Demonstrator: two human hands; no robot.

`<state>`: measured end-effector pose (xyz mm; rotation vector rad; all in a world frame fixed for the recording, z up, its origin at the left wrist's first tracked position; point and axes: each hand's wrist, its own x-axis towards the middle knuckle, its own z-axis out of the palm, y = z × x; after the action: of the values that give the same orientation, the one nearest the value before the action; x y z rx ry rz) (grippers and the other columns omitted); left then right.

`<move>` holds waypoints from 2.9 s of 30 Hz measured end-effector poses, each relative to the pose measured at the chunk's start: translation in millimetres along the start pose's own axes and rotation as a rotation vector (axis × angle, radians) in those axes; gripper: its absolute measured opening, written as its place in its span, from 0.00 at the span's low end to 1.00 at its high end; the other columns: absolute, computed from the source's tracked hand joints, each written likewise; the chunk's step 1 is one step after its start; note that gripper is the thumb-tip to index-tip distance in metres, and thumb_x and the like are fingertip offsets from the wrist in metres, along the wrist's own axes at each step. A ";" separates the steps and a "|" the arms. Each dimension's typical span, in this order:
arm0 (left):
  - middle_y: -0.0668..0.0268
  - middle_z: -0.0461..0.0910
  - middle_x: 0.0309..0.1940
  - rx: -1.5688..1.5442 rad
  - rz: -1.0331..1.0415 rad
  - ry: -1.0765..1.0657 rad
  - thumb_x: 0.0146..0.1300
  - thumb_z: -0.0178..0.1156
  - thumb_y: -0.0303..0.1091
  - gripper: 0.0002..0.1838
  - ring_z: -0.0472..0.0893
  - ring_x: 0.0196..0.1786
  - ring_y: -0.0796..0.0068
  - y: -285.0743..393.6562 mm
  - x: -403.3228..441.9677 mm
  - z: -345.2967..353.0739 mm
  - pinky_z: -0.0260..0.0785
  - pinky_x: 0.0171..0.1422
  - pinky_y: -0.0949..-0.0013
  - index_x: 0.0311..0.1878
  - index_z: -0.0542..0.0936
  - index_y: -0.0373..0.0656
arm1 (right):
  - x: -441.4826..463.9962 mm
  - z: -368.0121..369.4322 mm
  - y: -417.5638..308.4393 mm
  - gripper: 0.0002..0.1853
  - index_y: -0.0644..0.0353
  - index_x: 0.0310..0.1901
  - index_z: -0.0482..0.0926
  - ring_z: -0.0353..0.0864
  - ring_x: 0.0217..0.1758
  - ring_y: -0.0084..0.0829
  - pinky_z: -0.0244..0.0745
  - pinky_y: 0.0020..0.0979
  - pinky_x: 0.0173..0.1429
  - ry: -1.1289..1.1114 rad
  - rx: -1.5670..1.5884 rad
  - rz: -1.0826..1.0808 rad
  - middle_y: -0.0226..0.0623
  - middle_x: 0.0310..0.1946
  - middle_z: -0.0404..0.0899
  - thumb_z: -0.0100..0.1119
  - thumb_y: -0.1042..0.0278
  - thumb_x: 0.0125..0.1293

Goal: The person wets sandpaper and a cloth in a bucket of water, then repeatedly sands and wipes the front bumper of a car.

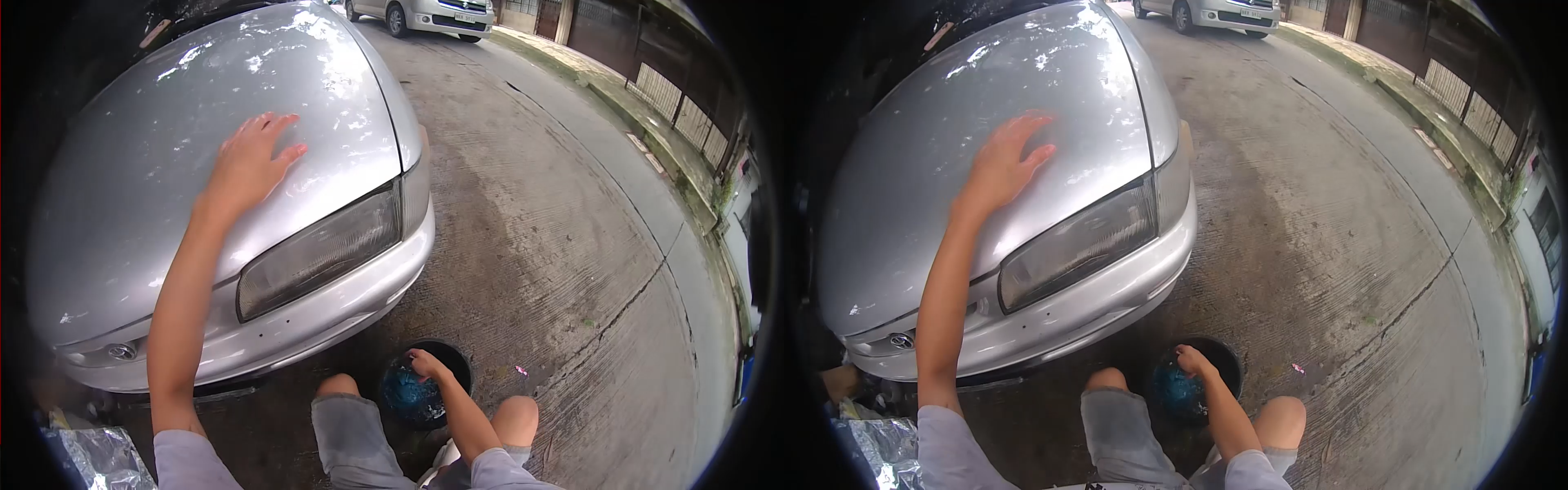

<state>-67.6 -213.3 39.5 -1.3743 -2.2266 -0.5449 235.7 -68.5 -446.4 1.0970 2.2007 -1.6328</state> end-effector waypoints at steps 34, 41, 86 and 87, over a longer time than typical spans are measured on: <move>0.61 0.62 0.76 0.472 -0.215 0.286 0.73 0.49 0.55 0.26 0.57 0.79 0.57 1.9 -7.6 55.4 0.41 0.81 0.44 0.71 0.71 0.63 | 74.9 59.8 42.1 0.20 0.65 0.52 0.84 0.82 0.60 0.47 0.77 0.46 0.61 -0.284 -0.684 -0.061 0.52 0.56 0.82 0.54 0.66 0.61; 0.60 0.59 0.77 0.294 0.237 0.039 0.74 0.50 0.51 0.27 0.55 0.80 0.51 7.0 -21.8 29.3 0.42 0.81 0.42 0.74 0.67 0.64 | 5.6 66.2 11.3 0.20 0.63 0.52 0.83 0.81 0.59 0.52 0.76 0.49 0.62 0.317 -0.384 0.173 0.54 0.54 0.82 0.52 0.65 0.61; 0.64 0.70 0.71 -0.037 0.156 -0.023 0.74 0.49 0.54 0.31 0.65 0.75 0.69 -187.0 59.3 -20.2 0.50 0.78 0.71 0.70 0.72 0.42 | -40.7 12.3 -250.4 0.30 0.59 0.72 0.65 0.51 0.82 0.41 0.34 0.76 0.74 1.384 -0.117 -0.614 0.37 0.77 0.58 0.51 0.55 0.72; 0.65 0.73 0.69 -0.053 0.177 0.001 0.75 0.50 0.51 0.27 0.67 0.74 0.72 -190.0 64.4 -18.0 0.50 0.78 0.73 0.68 0.74 0.42 | -50.5 45.5 -266.3 0.32 0.57 0.74 0.63 0.50 0.82 0.40 0.31 0.75 0.75 1.299 -0.071 -0.676 0.37 0.78 0.57 0.53 0.56 0.71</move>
<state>-261.1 -257.0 74.3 -1.5786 -2.0766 -0.5445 85.3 -163.2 -236.8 1.8489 3.7030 -0.9761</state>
